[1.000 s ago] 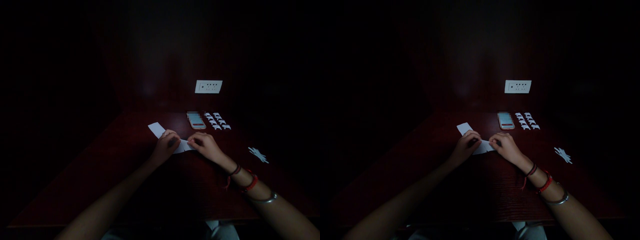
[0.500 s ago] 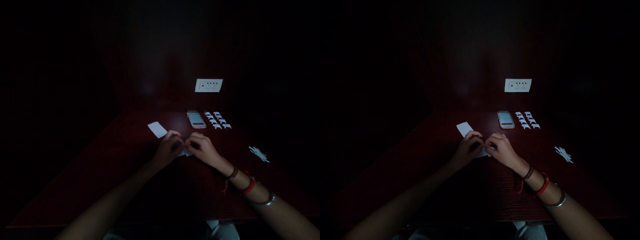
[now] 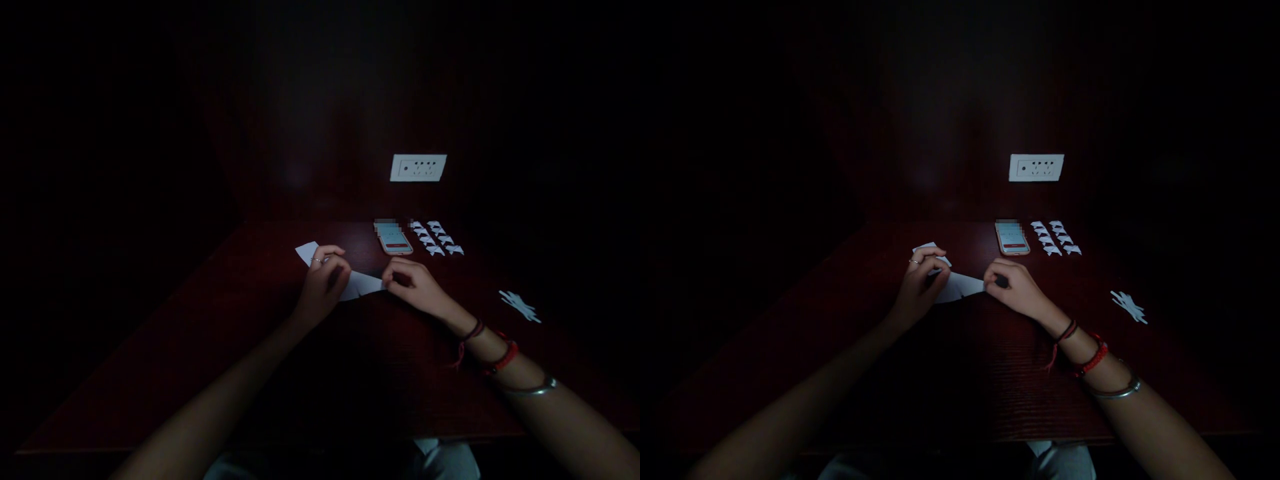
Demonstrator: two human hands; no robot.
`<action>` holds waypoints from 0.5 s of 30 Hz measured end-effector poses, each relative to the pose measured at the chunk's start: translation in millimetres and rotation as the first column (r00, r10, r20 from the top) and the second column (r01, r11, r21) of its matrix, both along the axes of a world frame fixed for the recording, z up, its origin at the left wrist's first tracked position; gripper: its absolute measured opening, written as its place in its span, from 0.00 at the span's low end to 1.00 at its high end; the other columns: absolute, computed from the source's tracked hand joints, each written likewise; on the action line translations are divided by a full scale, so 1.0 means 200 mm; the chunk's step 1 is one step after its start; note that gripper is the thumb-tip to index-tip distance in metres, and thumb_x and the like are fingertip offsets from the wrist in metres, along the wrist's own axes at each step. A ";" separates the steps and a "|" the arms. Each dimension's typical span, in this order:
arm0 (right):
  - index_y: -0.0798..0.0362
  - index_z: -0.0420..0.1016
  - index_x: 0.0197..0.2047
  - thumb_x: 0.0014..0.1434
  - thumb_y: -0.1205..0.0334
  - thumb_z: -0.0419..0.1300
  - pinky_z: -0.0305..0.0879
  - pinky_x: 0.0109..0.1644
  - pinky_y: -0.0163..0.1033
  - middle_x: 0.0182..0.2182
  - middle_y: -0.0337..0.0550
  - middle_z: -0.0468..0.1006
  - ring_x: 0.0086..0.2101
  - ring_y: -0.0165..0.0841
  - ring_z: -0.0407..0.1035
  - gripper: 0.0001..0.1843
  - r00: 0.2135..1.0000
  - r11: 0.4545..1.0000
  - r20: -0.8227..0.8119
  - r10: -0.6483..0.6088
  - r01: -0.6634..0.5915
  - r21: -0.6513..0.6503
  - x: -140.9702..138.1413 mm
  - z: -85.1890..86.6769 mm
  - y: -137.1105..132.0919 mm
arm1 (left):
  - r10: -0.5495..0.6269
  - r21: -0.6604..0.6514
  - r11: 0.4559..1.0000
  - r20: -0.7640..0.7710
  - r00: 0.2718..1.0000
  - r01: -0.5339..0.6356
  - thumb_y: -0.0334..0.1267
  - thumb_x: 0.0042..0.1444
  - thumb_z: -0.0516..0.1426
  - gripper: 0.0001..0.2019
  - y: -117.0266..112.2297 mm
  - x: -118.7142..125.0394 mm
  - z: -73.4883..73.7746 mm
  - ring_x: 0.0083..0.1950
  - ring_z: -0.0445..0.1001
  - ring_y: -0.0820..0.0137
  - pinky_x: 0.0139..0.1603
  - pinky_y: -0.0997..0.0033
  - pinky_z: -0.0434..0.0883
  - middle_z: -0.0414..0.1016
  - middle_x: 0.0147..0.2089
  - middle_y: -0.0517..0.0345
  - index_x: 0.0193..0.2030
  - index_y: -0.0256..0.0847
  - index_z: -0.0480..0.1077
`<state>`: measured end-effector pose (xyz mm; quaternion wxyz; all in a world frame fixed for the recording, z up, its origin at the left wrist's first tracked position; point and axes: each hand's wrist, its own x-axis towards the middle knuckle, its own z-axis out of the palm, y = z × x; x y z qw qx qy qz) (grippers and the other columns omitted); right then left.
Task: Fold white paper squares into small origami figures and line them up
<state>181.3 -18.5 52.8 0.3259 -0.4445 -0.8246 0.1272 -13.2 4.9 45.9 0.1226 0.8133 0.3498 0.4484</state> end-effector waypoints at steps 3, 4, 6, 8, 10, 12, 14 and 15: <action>0.55 0.62 0.22 0.45 0.71 0.49 0.55 0.34 0.33 0.24 0.38 0.65 0.28 0.27 0.60 0.04 0.998 0.998 0.032 -0.051 0.050 0.024 0.06 -0.01 0.02 | 0.062 0.041 0.997 0.051 0.997 -0.065 0.31 0.53 0.46 0.05 0.03 -0.06 0.00 0.46 0.59 0.71 0.46 0.70 0.58 0.57 0.42 0.56 0.28 0.38 0.60; 0.55 0.62 0.22 0.45 0.71 0.50 0.55 0.34 0.33 0.23 0.38 0.65 0.28 0.27 0.60 0.04 0.996 0.996 0.038 -0.078 0.077 0.035 0.08 -0.02 0.03 | 0.103 0.068 0.992 0.075 0.992 -0.108 0.31 0.53 0.47 0.05 0.04 -0.07 0.00 0.46 0.59 0.71 0.46 0.70 0.58 0.57 0.42 0.56 0.28 0.38 0.61; 0.55 0.63 0.23 0.46 0.70 0.50 0.56 0.35 0.33 0.25 0.39 0.66 0.28 0.28 0.61 0.04 0.990 0.990 0.027 -0.136 0.134 0.052 0.11 -0.03 0.05 | 0.154 0.135 0.977 0.080 0.985 -0.164 0.32 0.52 0.48 0.04 0.03 -0.10 -0.02 0.46 0.59 0.70 0.46 0.68 0.58 0.57 0.42 0.54 0.29 0.37 0.61; 0.56 0.64 0.25 0.47 0.69 0.49 0.56 0.35 0.34 0.26 0.40 0.67 0.29 0.28 0.61 0.05 0.984 0.983 0.003 -0.176 0.176 0.059 0.14 -0.04 0.06 | 0.045 0.185 0.982 -0.055 0.997 -0.034 0.33 0.52 0.48 0.04 0.01 -0.09 -0.04 0.45 0.59 0.70 0.46 0.68 0.58 0.57 0.43 0.54 0.31 0.37 0.63; 0.56 0.66 0.27 0.49 0.68 0.49 0.57 0.36 0.34 0.27 0.40 0.68 0.30 0.28 0.62 0.06 0.987 0.986 0.011 -0.161 0.160 0.040 0.14 -0.06 0.07 | -0.206 0.159 0.951 -0.308 0.929 0.264 0.33 0.52 0.48 0.05 -0.02 -0.06 -0.08 0.44 0.60 0.70 0.45 0.68 0.59 0.61 0.40 0.56 0.32 0.37 0.63; 0.56 0.67 0.28 0.49 0.67 0.49 0.57 0.36 0.34 0.27 0.40 0.69 0.29 0.28 0.62 0.06 0.995 0.996 0.055 -0.082 0.083 -0.021 0.13 -0.06 0.07 | -0.401 0.022 0.886 -0.464 0.790 0.463 0.33 0.53 0.48 0.06 -0.04 -0.02 -0.11 0.41 0.62 0.72 0.44 0.70 0.59 0.63 0.39 0.57 0.33 0.38 0.64; 0.56 0.68 0.30 0.50 0.65 0.50 0.58 0.35 0.33 0.28 0.41 0.69 0.29 0.27 0.62 0.07 0.994 0.995 0.107 0.016 -0.005 -0.100 0.11 -0.07 0.06 | -0.545 -0.137 0.823 -0.460 0.701 0.551 0.35 0.51 0.50 0.05 -0.05 0.00 -0.14 0.39 0.63 0.74 0.43 0.73 0.60 0.65 0.37 0.58 0.33 0.38 0.65; 0.56 0.69 0.31 0.50 0.64 0.51 0.58 0.35 0.33 0.28 0.41 0.69 0.30 0.27 0.62 0.08 0.990 0.990 0.129 0.056 -0.038 -0.134 0.10 -0.07 0.05 | -0.604 -0.208 0.790 -0.429 0.672 0.577 0.36 0.51 0.51 0.05 -0.05 0.00 -0.14 0.39 0.64 0.75 0.42 0.75 0.60 0.65 0.36 0.59 0.33 0.38 0.65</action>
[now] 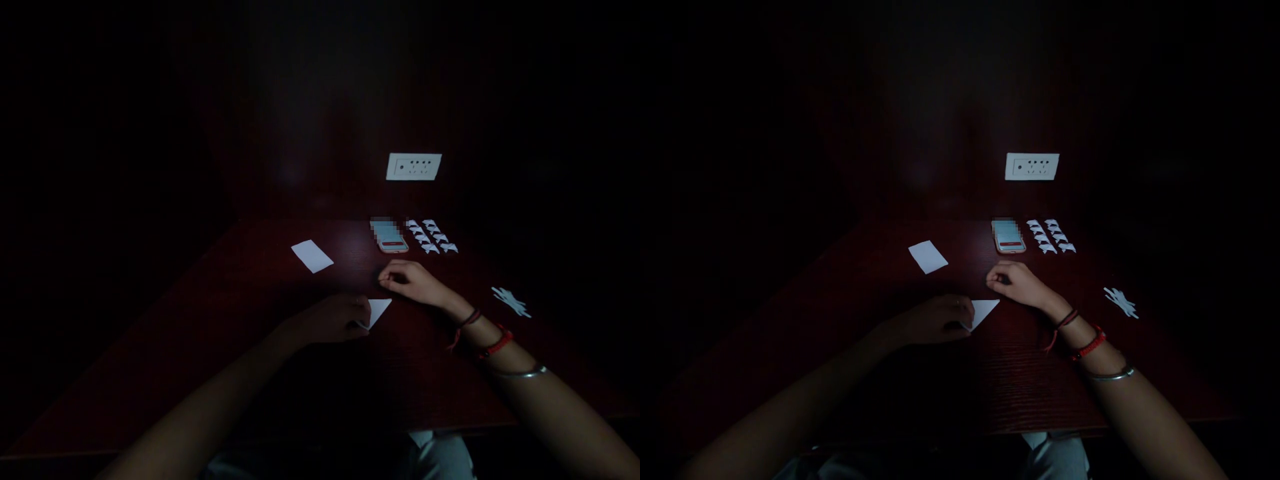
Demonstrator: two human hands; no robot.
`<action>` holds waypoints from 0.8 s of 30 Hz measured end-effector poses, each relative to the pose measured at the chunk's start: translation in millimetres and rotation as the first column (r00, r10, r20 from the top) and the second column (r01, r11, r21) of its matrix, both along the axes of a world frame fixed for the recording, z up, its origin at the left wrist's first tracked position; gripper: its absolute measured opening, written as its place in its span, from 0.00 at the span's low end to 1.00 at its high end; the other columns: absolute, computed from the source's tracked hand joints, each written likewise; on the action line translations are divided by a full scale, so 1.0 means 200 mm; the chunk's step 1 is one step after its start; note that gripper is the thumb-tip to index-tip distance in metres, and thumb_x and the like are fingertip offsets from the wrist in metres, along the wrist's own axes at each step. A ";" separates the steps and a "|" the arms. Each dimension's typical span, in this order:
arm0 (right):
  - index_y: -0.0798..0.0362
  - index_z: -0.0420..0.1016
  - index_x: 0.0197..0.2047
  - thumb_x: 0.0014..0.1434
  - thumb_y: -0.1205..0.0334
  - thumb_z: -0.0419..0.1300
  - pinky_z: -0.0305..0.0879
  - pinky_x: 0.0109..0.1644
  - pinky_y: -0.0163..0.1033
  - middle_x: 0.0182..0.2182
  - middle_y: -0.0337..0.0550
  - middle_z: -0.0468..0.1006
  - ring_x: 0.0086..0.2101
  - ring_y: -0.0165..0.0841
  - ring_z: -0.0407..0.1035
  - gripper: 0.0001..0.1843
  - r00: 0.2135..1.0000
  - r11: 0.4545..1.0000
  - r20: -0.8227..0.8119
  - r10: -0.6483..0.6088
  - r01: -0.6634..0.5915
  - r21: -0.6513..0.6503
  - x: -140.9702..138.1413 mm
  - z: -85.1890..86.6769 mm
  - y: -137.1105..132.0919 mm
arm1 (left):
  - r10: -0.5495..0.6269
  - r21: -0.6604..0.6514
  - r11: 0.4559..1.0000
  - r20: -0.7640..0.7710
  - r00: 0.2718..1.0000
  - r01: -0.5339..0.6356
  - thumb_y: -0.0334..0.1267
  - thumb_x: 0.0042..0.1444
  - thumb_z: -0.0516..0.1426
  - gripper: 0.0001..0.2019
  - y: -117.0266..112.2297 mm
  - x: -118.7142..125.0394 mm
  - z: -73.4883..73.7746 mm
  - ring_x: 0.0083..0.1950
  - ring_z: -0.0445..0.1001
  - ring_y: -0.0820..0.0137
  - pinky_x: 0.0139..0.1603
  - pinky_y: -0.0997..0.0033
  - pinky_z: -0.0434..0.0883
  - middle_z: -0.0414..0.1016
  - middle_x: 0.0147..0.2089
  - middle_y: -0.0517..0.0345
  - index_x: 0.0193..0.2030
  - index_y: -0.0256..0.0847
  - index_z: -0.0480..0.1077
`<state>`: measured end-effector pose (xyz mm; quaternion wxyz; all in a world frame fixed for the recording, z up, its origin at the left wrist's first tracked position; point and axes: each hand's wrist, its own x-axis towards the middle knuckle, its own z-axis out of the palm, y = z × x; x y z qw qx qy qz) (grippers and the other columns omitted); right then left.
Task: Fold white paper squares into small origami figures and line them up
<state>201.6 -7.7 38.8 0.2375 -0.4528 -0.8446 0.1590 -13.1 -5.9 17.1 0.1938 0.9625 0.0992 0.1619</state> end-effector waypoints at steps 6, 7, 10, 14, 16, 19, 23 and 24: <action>0.56 0.69 0.34 0.46 0.57 0.56 0.57 0.34 0.33 0.30 0.42 0.67 0.30 0.28 0.61 0.13 0.988 0.985 0.104 0.114 -0.099 -0.141 0.00 -0.04 -0.01 | 0.047 -0.268 0.963 0.069 0.997 -0.026 0.34 0.52 0.49 0.06 0.04 0.00 -0.01 0.38 0.65 0.75 0.40 0.74 0.62 0.65 0.38 0.57 0.34 0.37 0.65; 0.56 0.69 0.34 0.45 0.57 0.56 0.57 0.34 0.33 0.30 0.42 0.67 0.30 0.28 0.61 0.13 0.987 0.985 0.114 0.112 -0.095 -0.144 0.00 -0.05 -0.01 | 0.082 -0.289 0.956 0.094 0.992 -0.051 0.34 0.52 0.49 0.06 0.05 0.01 -0.02 0.39 0.64 0.75 0.40 0.74 0.62 0.64 0.39 0.57 0.34 0.37 0.65; 0.57 0.68 0.31 0.45 0.58 0.57 0.56 0.34 0.32 0.29 0.41 0.67 0.30 0.27 0.60 0.11 0.988 0.988 0.129 0.086 -0.068 -0.138 -0.01 -0.07 -0.01 | 0.237 -0.340 0.923 0.141 0.961 -0.178 0.33 0.50 0.51 0.04 0.08 0.04 -0.06 0.37 0.64 0.75 0.35 0.75 0.64 0.62 0.40 0.56 0.32 0.36 0.64; 0.57 0.67 0.28 0.46 0.61 0.56 0.55 0.30 0.31 0.26 0.40 0.67 0.27 0.26 0.60 0.08 0.992 0.983 0.116 0.048 -0.027 -0.184 -0.03 -0.08 -0.02 | 0.403 -0.336 0.880 0.150 0.903 -0.337 0.33 0.45 0.55 0.09 0.11 0.06 -0.12 0.32 0.63 0.78 0.31 0.76 0.64 0.59 0.40 0.57 0.35 0.37 0.62; 0.57 0.67 0.28 0.46 0.61 0.55 0.55 0.29 0.30 0.25 0.39 0.67 0.26 0.25 0.60 0.08 0.995 0.976 0.097 0.039 -0.017 -0.215 -0.03 -0.08 -0.02 | 0.440 -0.298 0.873 0.135 0.888 -0.387 0.33 0.43 0.56 0.11 0.12 0.06 -0.14 0.33 0.63 0.76 0.33 0.75 0.64 0.58 0.40 0.57 0.35 0.37 0.63; 0.56 0.67 0.33 0.45 0.60 0.56 0.55 0.29 0.30 0.26 0.38 0.68 0.25 0.25 0.60 0.11 0.997 0.968 0.074 0.022 -0.003 -0.252 -0.04 -0.08 -0.03 | 0.460 -0.261 0.866 0.079 0.885 -0.427 0.33 0.41 0.57 0.10 0.11 0.07 -0.12 0.36 0.62 0.73 0.36 0.72 0.63 0.60 0.37 0.57 0.34 0.37 0.65; 0.56 0.68 0.36 0.45 0.60 0.56 0.54 0.28 0.30 0.26 0.38 0.68 0.25 0.25 0.60 0.14 0.994 0.957 0.095 -0.046 0.071 -0.280 -0.06 -0.08 -0.02 | 0.474 -0.273 0.847 0.000 0.880 -0.456 0.33 0.41 0.57 0.07 0.10 0.09 -0.10 0.38 0.62 0.71 0.38 0.71 0.62 0.62 0.35 0.58 0.31 0.38 0.67; 0.56 0.69 0.35 0.45 0.61 0.56 0.54 0.28 0.30 0.25 0.38 0.68 0.24 0.25 0.60 0.12 0.993 0.954 0.106 -0.053 0.082 -0.288 -0.06 -0.09 -0.02 | 0.477 -0.283 0.841 -0.011 0.879 -0.460 0.33 0.41 0.57 0.07 0.10 0.09 -0.09 0.37 0.62 0.72 0.37 0.71 0.62 0.63 0.35 0.58 0.31 0.38 0.67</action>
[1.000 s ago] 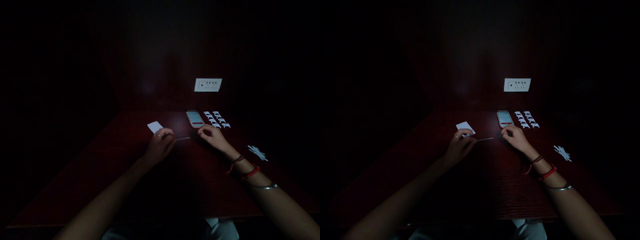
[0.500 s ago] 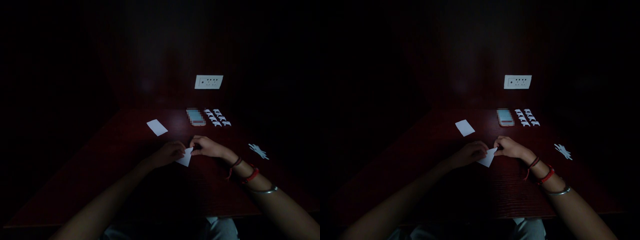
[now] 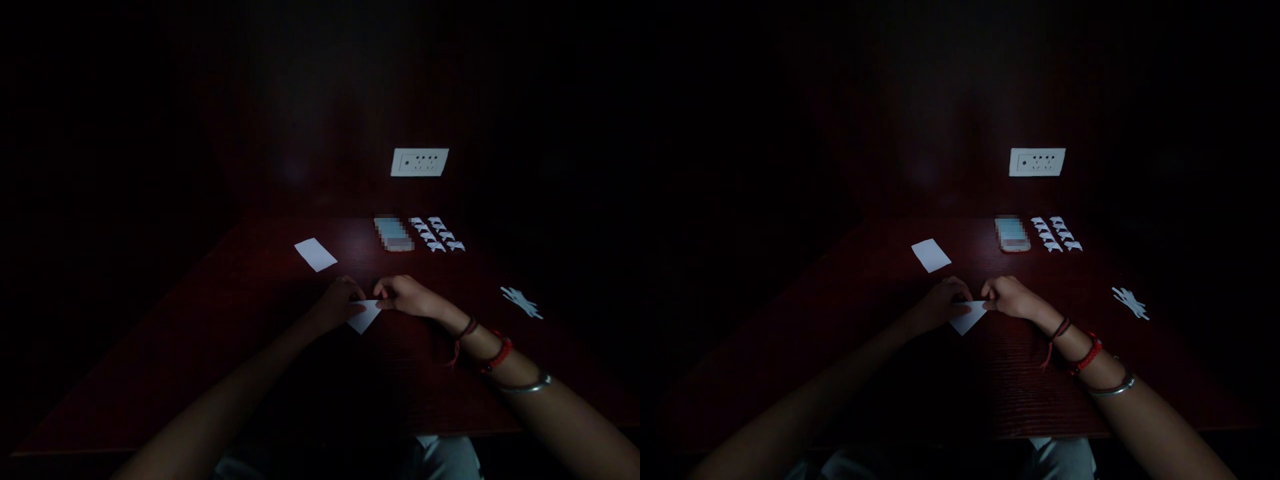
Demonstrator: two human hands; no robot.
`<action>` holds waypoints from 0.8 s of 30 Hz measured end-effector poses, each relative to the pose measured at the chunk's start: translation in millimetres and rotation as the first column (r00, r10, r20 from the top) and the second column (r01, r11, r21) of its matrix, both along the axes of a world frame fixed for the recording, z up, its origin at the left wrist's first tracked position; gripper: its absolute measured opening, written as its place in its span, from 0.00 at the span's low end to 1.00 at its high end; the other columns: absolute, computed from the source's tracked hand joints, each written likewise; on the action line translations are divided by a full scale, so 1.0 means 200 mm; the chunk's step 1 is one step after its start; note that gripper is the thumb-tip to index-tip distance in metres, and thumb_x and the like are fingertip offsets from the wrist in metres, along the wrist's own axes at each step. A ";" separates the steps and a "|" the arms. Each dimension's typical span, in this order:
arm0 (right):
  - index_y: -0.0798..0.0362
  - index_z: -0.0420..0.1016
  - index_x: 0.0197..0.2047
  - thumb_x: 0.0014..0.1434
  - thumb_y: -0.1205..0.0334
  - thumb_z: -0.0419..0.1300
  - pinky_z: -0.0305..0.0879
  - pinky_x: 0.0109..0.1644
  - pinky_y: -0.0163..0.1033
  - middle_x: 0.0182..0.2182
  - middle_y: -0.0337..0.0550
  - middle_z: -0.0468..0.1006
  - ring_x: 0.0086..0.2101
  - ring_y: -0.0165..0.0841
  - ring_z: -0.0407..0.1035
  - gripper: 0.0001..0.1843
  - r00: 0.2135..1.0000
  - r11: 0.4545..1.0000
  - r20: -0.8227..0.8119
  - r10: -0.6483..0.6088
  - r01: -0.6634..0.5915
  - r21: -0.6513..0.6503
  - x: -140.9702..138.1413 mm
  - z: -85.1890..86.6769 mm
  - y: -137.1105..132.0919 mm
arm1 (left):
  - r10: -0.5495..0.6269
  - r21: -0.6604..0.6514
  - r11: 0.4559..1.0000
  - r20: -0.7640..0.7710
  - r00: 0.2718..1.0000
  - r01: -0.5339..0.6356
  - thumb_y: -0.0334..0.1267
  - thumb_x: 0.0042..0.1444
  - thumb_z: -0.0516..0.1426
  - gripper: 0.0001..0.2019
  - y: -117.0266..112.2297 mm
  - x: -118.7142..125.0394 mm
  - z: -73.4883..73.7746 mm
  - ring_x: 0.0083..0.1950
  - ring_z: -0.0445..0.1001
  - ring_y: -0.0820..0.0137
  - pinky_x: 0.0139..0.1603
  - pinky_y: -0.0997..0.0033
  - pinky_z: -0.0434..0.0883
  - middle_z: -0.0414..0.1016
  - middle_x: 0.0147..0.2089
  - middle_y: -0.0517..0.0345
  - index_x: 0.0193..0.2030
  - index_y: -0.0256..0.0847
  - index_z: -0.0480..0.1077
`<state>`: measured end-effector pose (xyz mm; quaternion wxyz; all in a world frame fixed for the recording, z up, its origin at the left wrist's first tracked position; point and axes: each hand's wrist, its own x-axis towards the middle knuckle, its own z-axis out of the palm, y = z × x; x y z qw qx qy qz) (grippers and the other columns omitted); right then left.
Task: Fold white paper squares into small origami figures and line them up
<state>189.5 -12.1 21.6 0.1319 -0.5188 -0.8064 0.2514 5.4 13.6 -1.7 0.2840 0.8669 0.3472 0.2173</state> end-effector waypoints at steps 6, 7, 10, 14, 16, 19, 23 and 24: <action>0.56 0.69 0.27 0.43 0.65 0.56 0.54 0.29 0.30 0.26 0.39 0.68 0.26 0.25 0.61 0.05 1.000 0.998 -0.005 0.020 -0.020 0.057 -0.02 -0.01 0.00 | -0.026 -0.055 0.998 0.014 1.000 0.027 0.35 0.42 0.56 0.07 0.01 -0.01 0.00 0.37 0.62 0.72 0.36 0.73 0.61 0.63 0.35 0.59 0.31 0.38 0.67; 0.56 0.69 0.27 0.43 0.66 0.56 0.54 0.29 0.30 0.26 0.39 0.69 0.26 0.25 0.61 0.05 1.000 0.997 -0.018 0.022 -0.020 0.068 -0.02 -0.01 0.00 | -0.034 -0.054 0.998 0.012 0.999 0.035 0.35 0.42 0.56 0.07 0.01 -0.01 0.00 0.37 0.62 0.72 0.36 0.73 0.61 0.63 0.34 0.59 0.31 0.38 0.66; 0.56 0.69 0.28 0.43 0.67 0.56 0.55 0.28 0.30 0.25 0.38 0.69 0.25 0.24 0.61 0.05 0.998 0.998 -0.052 0.020 -0.017 0.055 -0.03 0.00 0.00 | -0.042 -0.048 0.998 0.009 0.999 0.042 0.34 0.42 0.55 0.06 0.01 -0.01 0.01 0.36 0.62 0.72 0.35 0.73 0.61 0.63 0.33 0.59 0.31 0.38 0.66; 0.55 0.71 0.32 0.44 0.68 0.55 0.55 0.29 0.30 0.25 0.38 0.70 0.25 0.25 0.62 0.09 0.998 0.999 -0.055 0.014 -0.011 0.043 -0.04 0.00 0.00 | -0.046 -0.055 0.997 0.005 0.999 0.046 0.33 0.42 0.55 0.06 0.01 0.00 0.02 0.34 0.63 0.73 0.32 0.75 0.60 0.64 0.32 0.60 0.30 0.38 0.65; 0.55 0.72 0.31 0.45 0.68 0.54 0.56 0.30 0.31 0.25 0.39 0.70 0.26 0.26 0.63 0.09 0.998 0.998 -0.050 0.027 -0.024 0.063 -0.04 0.00 -0.01 | -0.054 -0.053 0.997 0.012 0.998 0.054 0.32 0.43 0.55 0.05 0.00 0.00 0.02 0.33 0.63 0.74 0.31 0.76 0.60 0.64 0.31 0.61 0.30 0.37 0.64; 0.55 0.72 0.30 0.46 0.69 0.53 0.56 0.31 0.31 0.26 0.40 0.70 0.27 0.26 0.63 0.08 0.997 0.992 -0.057 0.054 -0.047 0.116 -0.04 0.00 -0.01 | -0.068 -0.041 0.997 0.042 0.997 0.069 0.29 0.45 0.52 0.04 -0.01 0.01 0.03 0.31 0.63 0.76 0.31 0.77 0.60 0.65 0.30 0.62 0.30 0.37 0.64; 0.55 0.72 0.28 0.47 0.70 0.52 0.57 0.31 0.31 0.26 0.40 0.70 0.27 0.26 0.63 0.08 0.994 0.984 -0.064 0.084 -0.072 0.162 -0.05 -0.01 -0.01 | -0.061 -0.046 0.997 0.039 0.997 0.063 0.27 0.45 0.51 0.05 -0.02 0.02 0.05 0.29 0.63 0.77 0.29 0.78 0.60 0.65 0.28 0.62 0.30 0.36 0.64; 0.55 0.72 0.28 0.47 0.70 0.52 0.57 0.31 0.31 0.26 0.40 0.70 0.27 0.26 0.63 0.07 0.994 0.983 -0.065 0.089 -0.077 0.166 -0.05 -0.02 -0.01 | -0.062 -0.051 0.997 0.031 0.998 0.063 0.27 0.45 0.51 0.05 -0.02 0.02 0.05 0.29 0.63 0.77 0.29 0.78 0.60 0.65 0.27 0.62 0.30 0.37 0.64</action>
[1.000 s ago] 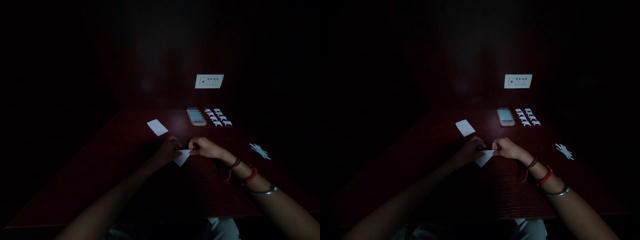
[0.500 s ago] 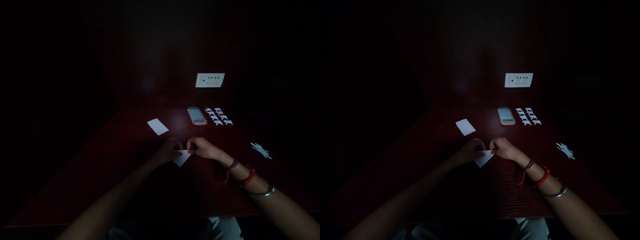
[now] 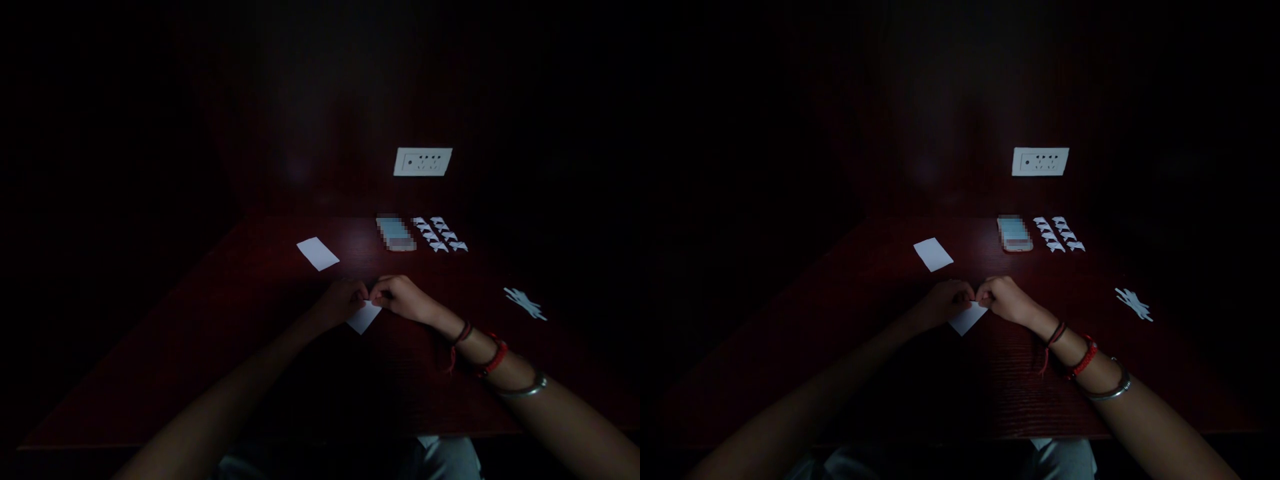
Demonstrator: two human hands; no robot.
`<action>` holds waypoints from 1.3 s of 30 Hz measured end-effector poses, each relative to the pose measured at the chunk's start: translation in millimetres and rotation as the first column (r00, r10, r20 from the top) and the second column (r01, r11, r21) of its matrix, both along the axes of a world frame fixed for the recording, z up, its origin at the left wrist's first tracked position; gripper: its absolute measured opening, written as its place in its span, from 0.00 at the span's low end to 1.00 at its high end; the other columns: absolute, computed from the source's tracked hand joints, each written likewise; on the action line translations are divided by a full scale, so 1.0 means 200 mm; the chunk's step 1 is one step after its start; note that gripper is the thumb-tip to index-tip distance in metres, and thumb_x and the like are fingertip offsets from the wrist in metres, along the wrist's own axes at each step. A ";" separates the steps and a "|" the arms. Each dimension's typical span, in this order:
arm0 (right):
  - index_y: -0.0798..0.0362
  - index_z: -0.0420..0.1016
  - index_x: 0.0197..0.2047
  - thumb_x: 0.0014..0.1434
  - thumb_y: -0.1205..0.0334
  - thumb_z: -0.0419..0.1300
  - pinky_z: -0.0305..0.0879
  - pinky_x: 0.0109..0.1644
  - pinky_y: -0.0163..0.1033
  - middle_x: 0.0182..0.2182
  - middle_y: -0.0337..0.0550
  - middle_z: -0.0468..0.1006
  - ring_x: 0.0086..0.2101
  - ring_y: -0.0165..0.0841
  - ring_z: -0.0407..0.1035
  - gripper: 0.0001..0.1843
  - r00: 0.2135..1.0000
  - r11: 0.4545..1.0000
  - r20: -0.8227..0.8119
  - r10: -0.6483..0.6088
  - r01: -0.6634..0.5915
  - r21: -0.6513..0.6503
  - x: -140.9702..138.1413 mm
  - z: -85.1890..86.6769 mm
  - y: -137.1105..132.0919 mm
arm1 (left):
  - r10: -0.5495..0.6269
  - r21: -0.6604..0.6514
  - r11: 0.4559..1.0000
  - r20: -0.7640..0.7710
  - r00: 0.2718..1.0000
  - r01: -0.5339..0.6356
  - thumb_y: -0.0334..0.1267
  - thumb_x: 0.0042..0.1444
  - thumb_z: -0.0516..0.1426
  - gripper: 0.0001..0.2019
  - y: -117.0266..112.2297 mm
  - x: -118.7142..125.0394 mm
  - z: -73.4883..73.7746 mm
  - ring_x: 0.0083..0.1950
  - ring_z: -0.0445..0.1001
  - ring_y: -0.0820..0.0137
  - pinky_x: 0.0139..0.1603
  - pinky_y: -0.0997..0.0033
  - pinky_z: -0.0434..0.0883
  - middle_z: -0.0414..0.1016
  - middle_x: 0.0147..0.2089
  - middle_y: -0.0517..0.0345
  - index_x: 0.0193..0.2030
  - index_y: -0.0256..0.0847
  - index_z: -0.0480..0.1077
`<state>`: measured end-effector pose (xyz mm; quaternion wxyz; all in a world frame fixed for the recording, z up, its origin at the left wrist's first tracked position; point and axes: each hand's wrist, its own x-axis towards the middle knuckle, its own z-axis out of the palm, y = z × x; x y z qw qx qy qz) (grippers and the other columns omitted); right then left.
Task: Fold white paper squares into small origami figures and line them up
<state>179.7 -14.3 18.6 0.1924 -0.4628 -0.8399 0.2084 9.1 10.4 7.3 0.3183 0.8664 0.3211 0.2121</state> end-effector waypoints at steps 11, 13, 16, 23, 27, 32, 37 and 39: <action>0.55 0.71 0.30 0.51 0.71 0.49 0.55 0.37 0.35 0.28 0.42 0.68 0.32 0.29 0.60 0.10 0.974 0.961 0.143 0.174 -0.200 0.190 0.01 0.00 -0.01 | -0.113 0.159 0.979 -0.078 0.991 0.124 0.29 0.48 0.49 0.06 0.04 -0.04 -0.01 0.32 0.64 0.76 0.33 0.77 0.59 0.67 0.30 0.62 0.31 0.38 0.66; 0.55 0.71 0.31 0.52 0.71 0.49 0.54 0.38 0.36 0.29 0.42 0.68 0.33 0.29 0.60 0.10 0.964 0.953 0.195 0.181 -0.221 0.209 0.01 0.00 -0.02 | -0.160 0.174 0.969 -0.085 0.983 0.173 0.29 0.50 0.48 0.07 0.05 -0.05 0.00 0.33 0.64 0.76 0.36 0.76 0.59 0.67 0.31 0.61 0.31 0.39 0.66; 0.54 0.71 0.32 0.53 0.70 0.48 0.53 0.39 0.36 0.29 0.43 0.67 0.34 0.29 0.59 0.10 0.941 0.936 0.267 0.206 -0.270 0.226 0.03 0.03 -0.03 | -0.208 0.180 0.958 -0.100 0.973 0.223 0.29 0.51 0.47 0.08 0.05 -0.06 0.01 0.35 0.64 0.76 0.38 0.76 0.59 0.66 0.33 0.60 0.32 0.39 0.66; 0.55 0.70 0.35 0.54 0.68 0.46 0.52 0.39 0.37 0.31 0.45 0.67 0.34 0.30 0.58 0.12 0.883 0.897 0.414 0.221 -0.351 0.270 0.06 0.05 -0.07 | -0.233 0.189 0.948 -0.147 0.961 0.258 0.31 0.52 0.48 0.08 0.05 -0.07 0.03 0.36 0.64 0.75 0.39 0.75 0.60 0.65 0.34 0.59 0.35 0.39 0.67; 0.57 0.70 0.31 0.55 0.67 0.45 0.52 0.38 0.37 0.30 0.46 0.66 0.34 0.30 0.57 0.13 0.871 0.895 0.455 0.185 -0.341 0.289 0.05 0.04 -0.09 | -0.241 0.218 0.935 -0.183 0.953 0.278 0.30 0.52 0.48 0.08 0.03 -0.08 0.04 0.38 0.64 0.74 0.41 0.75 0.59 0.65 0.36 0.59 0.35 0.40 0.66; 0.57 0.70 0.31 0.54 0.67 0.46 0.53 0.39 0.38 0.31 0.47 0.65 0.35 0.32 0.57 0.12 0.854 0.893 0.492 0.170 -0.345 0.291 0.04 0.05 -0.11 | -0.209 0.296 0.917 -0.218 0.953 0.269 0.30 0.52 0.47 0.12 0.00 -0.09 0.05 0.42 0.63 0.73 0.43 0.74 0.59 0.64 0.41 0.59 0.42 0.44 0.65; 0.56 0.70 0.36 0.51 0.66 0.49 0.54 0.39 0.39 0.32 0.46 0.66 0.35 0.33 0.57 0.11 0.854 0.898 0.483 0.192 -0.351 0.264 0.04 0.07 -0.11 | -0.219 0.346 0.889 -0.257 0.941 0.301 0.31 0.53 0.47 0.12 -0.01 -0.09 0.06 0.41 0.63 0.74 0.41 0.75 0.60 0.64 0.40 0.60 0.42 0.47 0.65; 0.55 0.70 0.37 0.51 0.66 0.49 0.55 0.40 0.40 0.32 0.46 0.66 0.35 0.33 0.58 0.11 0.863 0.904 0.464 0.202 -0.346 0.250 0.05 0.08 -0.11 | -0.206 0.372 0.877 -0.276 0.939 0.302 0.32 0.53 0.47 0.11 -0.01 -0.08 0.06 0.41 0.63 0.73 0.41 0.74 0.60 0.65 0.40 0.59 0.41 0.46 0.65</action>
